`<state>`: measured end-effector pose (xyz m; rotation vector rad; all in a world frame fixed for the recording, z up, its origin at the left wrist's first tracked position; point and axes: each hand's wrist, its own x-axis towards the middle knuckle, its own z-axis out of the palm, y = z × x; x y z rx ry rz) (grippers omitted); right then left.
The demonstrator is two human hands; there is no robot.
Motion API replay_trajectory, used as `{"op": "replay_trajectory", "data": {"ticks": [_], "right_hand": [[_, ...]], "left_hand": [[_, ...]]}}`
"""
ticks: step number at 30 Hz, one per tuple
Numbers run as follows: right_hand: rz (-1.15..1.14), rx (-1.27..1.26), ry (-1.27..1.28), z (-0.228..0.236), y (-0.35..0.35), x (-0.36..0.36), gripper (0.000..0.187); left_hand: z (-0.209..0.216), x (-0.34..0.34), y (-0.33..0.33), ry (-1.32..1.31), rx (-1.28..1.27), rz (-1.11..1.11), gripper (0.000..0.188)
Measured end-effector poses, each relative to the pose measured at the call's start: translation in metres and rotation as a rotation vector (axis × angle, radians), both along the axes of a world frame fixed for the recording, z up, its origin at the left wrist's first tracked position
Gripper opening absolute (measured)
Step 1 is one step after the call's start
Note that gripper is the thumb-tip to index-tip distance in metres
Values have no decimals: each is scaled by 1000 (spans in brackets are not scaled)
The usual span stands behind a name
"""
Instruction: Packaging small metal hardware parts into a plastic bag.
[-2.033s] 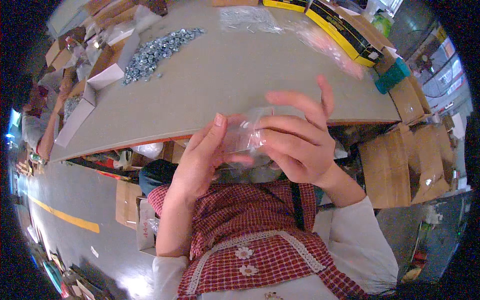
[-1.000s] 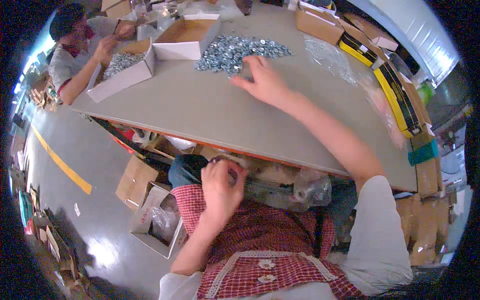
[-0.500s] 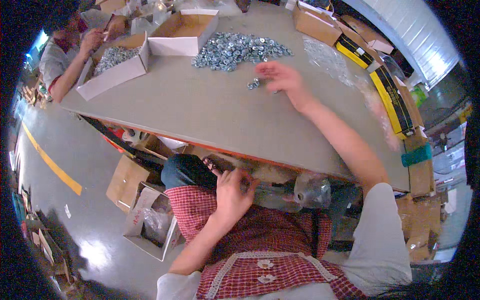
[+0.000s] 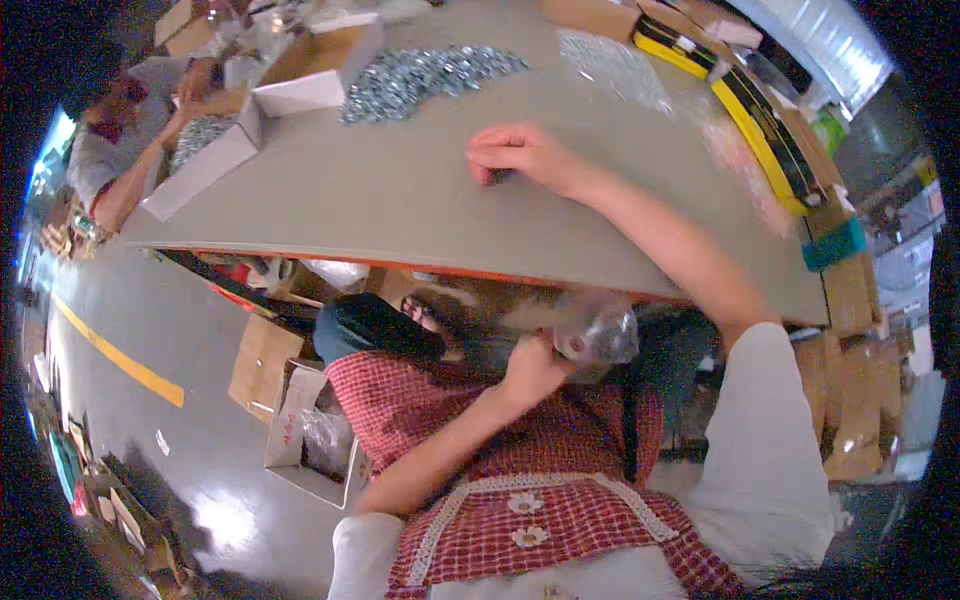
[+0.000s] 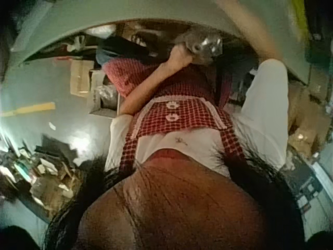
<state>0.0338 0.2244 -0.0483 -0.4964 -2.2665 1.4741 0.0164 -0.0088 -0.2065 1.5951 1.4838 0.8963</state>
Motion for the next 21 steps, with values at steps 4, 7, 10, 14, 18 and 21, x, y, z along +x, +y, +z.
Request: {"op": "replay_trajectory", "data": {"ticks": [4, 7, 10, 14, 18, 21], "right_hand": [[-83, -47, -69, 12, -47, 60, 35], [-36, -2, -20, 16, -92, 99, 32], [98, -163, 138, 15, -127, 123, 22], [-176, -60, 56, 24, -105, 146, 23], [-590, 748, -310, -4, -8, 160, 51], [-785, 953, -686, -25, 58, 146, 70]], "left_hand": [[4, 4, 1, -255, 81, -29, 45], [13, 13, 3, -299, 180, -32, 47], [37, 14, 1, -388, -37, -30, 38], [28, 17, -12, -503, 4, -23, 40], [28, 13, -14, -392, -34, -19, 36], [26, 11, -13, -286, -57, 11, 39]]}}
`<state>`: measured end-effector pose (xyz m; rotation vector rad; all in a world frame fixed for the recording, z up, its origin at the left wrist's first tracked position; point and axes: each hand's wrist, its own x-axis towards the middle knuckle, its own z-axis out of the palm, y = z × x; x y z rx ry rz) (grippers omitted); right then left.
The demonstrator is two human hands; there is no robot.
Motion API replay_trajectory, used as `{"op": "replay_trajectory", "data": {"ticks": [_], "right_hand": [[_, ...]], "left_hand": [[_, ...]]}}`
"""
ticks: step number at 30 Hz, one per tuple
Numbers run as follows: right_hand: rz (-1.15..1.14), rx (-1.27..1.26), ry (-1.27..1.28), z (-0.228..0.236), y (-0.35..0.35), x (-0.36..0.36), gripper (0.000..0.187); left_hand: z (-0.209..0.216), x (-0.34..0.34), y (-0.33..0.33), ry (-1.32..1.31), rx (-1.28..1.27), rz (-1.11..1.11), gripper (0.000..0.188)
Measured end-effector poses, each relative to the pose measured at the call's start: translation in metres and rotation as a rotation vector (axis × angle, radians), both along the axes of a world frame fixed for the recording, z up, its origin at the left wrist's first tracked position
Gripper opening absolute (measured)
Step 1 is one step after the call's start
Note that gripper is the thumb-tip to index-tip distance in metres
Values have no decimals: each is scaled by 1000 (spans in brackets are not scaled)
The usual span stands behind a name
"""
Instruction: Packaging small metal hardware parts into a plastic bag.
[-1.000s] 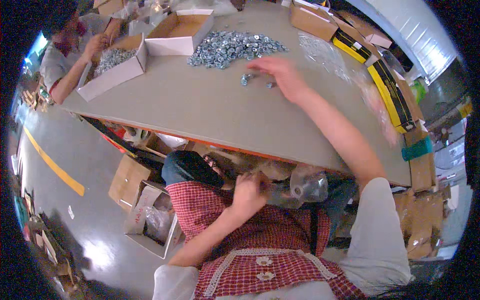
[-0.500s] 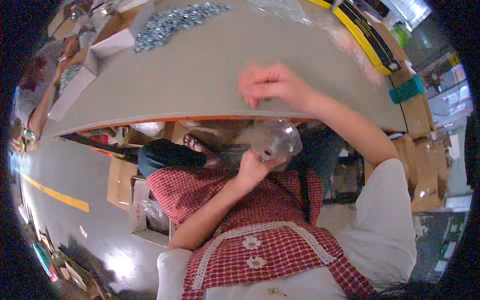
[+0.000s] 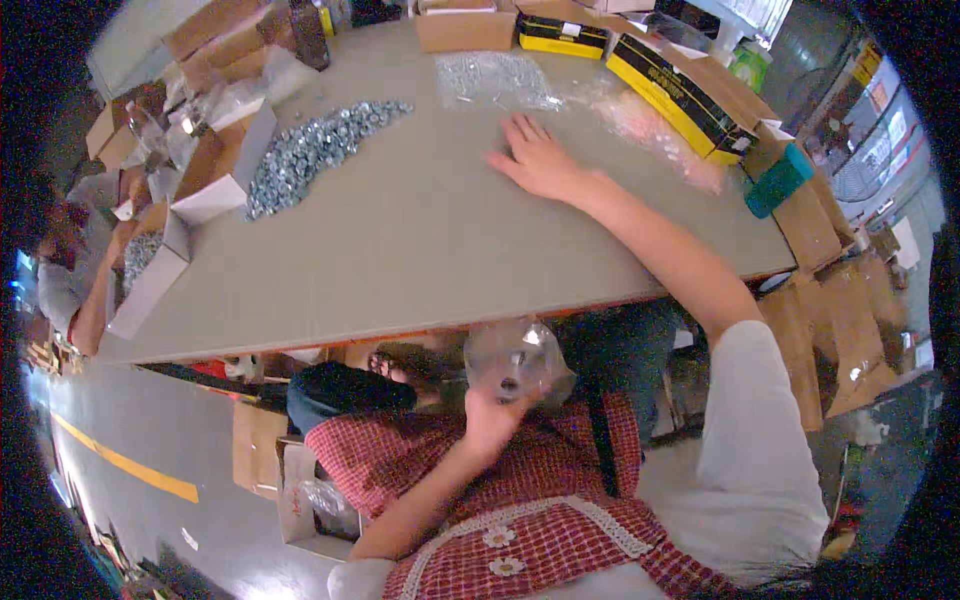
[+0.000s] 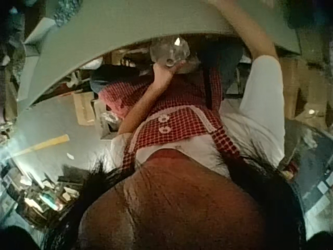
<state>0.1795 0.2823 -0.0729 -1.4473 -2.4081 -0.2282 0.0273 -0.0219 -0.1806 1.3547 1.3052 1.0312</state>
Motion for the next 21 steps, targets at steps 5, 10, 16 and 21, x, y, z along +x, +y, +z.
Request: {"op": "replay_trajectory", "data": {"ticks": [5, 10, 16, 21], "right_hand": [[-63, -22, -31, 10, 74, -29, 81], [4, -92, -92, 23, 106, -42, 77], [104, -127, -101, 14, 101, -32, 76], [256, -40, -155, 7, 42, -13, 73]], "left_hand": [[-3, 3, 6, 111, 170, 104, 41], [-8, 7, 9, 119, 112, 115, 41], [-3, 4, 9, 105, -16, 32, 48], [-2, 2, 11, 199, -71, -9, 46]]}}
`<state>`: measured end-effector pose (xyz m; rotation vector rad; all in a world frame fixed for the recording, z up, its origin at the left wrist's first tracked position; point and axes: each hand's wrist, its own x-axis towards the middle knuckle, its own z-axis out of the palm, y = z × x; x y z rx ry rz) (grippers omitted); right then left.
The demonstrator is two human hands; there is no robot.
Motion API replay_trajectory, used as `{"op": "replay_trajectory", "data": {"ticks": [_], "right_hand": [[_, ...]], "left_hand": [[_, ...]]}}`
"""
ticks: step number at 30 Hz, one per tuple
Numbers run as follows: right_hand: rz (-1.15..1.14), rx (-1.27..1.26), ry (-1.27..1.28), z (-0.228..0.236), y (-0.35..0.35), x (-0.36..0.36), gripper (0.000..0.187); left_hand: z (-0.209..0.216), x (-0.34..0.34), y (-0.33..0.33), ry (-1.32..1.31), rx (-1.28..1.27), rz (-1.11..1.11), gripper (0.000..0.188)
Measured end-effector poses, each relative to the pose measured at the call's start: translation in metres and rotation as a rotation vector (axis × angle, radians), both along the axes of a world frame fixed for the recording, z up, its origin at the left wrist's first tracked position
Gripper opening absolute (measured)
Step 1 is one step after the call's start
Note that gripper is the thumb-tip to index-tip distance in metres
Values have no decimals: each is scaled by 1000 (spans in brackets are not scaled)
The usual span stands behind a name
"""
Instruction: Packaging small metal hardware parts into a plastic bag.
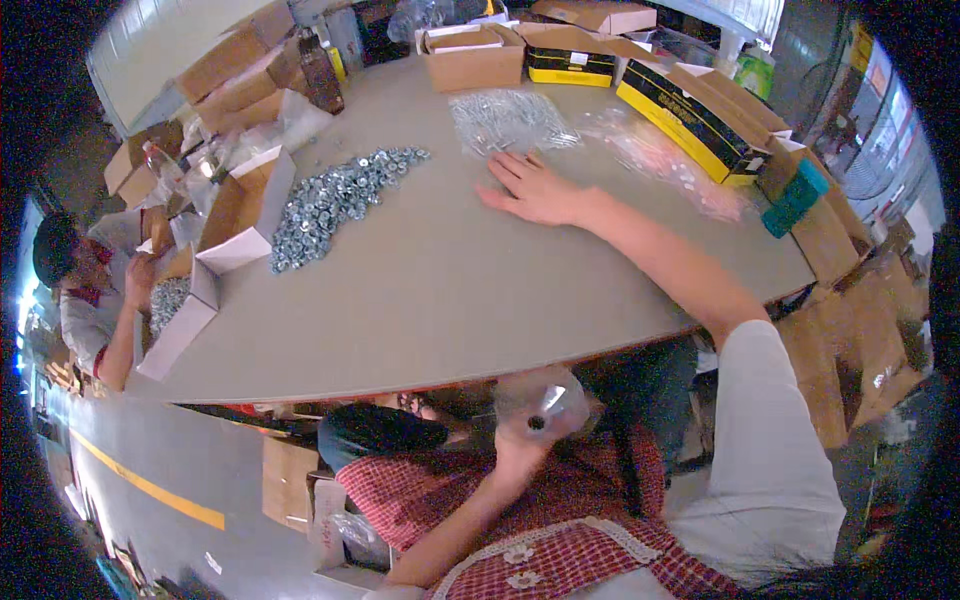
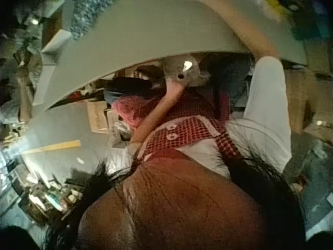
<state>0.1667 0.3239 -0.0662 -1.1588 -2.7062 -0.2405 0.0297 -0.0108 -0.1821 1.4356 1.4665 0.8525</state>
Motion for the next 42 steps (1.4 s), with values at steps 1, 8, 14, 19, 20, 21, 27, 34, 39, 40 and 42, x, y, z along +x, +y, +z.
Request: {"op": "replay_trajectory", "data": {"ticks": [1, 8, 14, 19, 20, 21, 27, 34, 39, 40, 42], "right_hand": [[-8, -2, -10, 6, -16, 7, 73], [30, -87, 69, 12, -61, 27, 65], [73, -577, 904, 15, -20, 41, 56], [93, -494, 677, 16, 1, 17, 51], [117, -508, 635, 15, 3, 14, 49], [139, -520, 592, 15, 3, 13, 47], [137, -911, 934, 18, -23, 34, 47], [340, -1166, 1034, 13, -137, 15, 49], [436, -1375, 1133, 41, -243, -1, 47], [419, -1401, 1136, 47, -249, 1, 47], [551, -1207, 1242, 55, -255, 7, 43]], "left_hand": [[2, 2, 2, -89, 41, 4, 46], [-8, 4, 0, -98, 74, 22, 45], [-1, 6, -8, -170, 209, 108, 42], [1, 7, -10, -220, 124, 118, 41], [-4, 8, -9, -240, 137, 121, 40], [-9, 9, -8, -261, 151, 122, 40], [3, 5, -12, -175, 173, 43, 39], [-4, 5, -13, -105, 194, 114, 33], [-18, 6, -2, -200, 211, 85, 40], [-24, 5, 0, -212, 204, 64, 47], [-15, 3, 4, -191, 210, 81, 46]]}}
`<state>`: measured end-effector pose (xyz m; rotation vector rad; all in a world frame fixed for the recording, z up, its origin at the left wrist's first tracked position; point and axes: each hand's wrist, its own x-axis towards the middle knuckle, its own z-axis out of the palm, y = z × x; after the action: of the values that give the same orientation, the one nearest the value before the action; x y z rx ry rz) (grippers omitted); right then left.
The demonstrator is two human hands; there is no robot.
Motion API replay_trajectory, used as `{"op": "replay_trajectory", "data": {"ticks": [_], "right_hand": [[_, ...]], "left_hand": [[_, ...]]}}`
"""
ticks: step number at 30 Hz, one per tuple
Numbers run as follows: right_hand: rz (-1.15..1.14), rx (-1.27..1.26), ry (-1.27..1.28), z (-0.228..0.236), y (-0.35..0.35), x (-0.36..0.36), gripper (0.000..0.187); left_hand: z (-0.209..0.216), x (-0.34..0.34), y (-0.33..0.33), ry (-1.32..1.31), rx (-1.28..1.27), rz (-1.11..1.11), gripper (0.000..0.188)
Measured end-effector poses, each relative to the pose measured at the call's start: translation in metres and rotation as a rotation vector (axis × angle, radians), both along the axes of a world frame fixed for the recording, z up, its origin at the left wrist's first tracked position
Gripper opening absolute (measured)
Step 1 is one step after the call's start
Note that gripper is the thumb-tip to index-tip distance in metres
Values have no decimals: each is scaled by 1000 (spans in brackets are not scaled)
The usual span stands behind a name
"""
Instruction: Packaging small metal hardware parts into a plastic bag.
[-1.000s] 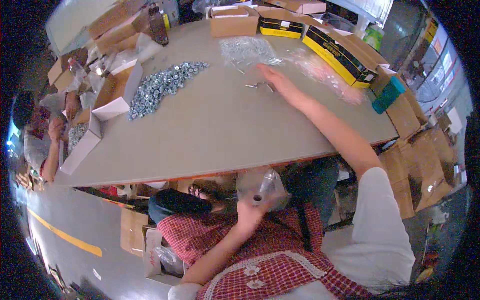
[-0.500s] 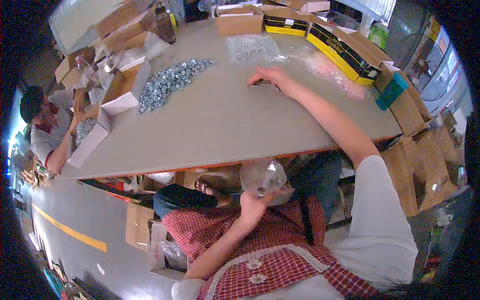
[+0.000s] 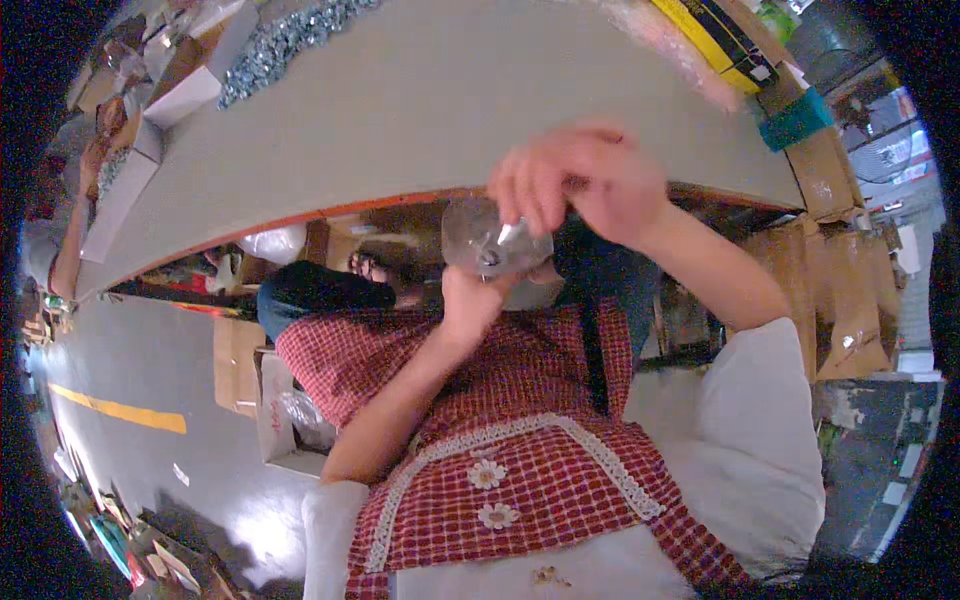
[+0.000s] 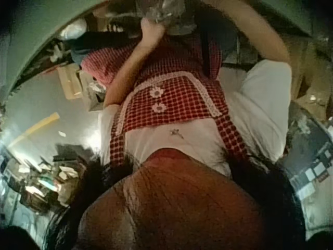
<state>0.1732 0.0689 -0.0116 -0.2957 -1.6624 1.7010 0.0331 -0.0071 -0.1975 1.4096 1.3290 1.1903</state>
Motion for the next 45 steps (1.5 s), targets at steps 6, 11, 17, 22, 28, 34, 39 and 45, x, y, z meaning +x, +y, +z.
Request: {"op": "replay_trajectory", "data": {"ticks": [6, 11, 17, 22, 28, 34, 39, 45], "right_hand": [[-44, -95, -13, -14, -8, 7, 39], [-92, -163, 22, -24, -6, 4, 36], [-115, 95, -286, -16, -14, 6, 20], [-84, 777, -408, -12, -27, -5, 18], [57, 984, -371, -27, -51, -41, 27], [-297, 898, -418, -2, -56, -32, 16], [-445, 760, -491, 4, -57, -18, 15], [-494, 545, -425, 6, -64, -7, 20]], "left_hand": [[8, 13, 6, -20, 122, 65, 34], [11, 13, 5, -78, 139, 52, 32], [-21, -6, 5, 15, 110, -22, 34], [3, -61, -21, 60, 6, -279, 39], [109, -91, -46, -48, 50, -426, 48], [147, -86, -43, 98, 270, -130, 31], [154, -76, -39, 70, 397, 0, 10], [182, -58, -43, -193, 106, 54, 4]]}}
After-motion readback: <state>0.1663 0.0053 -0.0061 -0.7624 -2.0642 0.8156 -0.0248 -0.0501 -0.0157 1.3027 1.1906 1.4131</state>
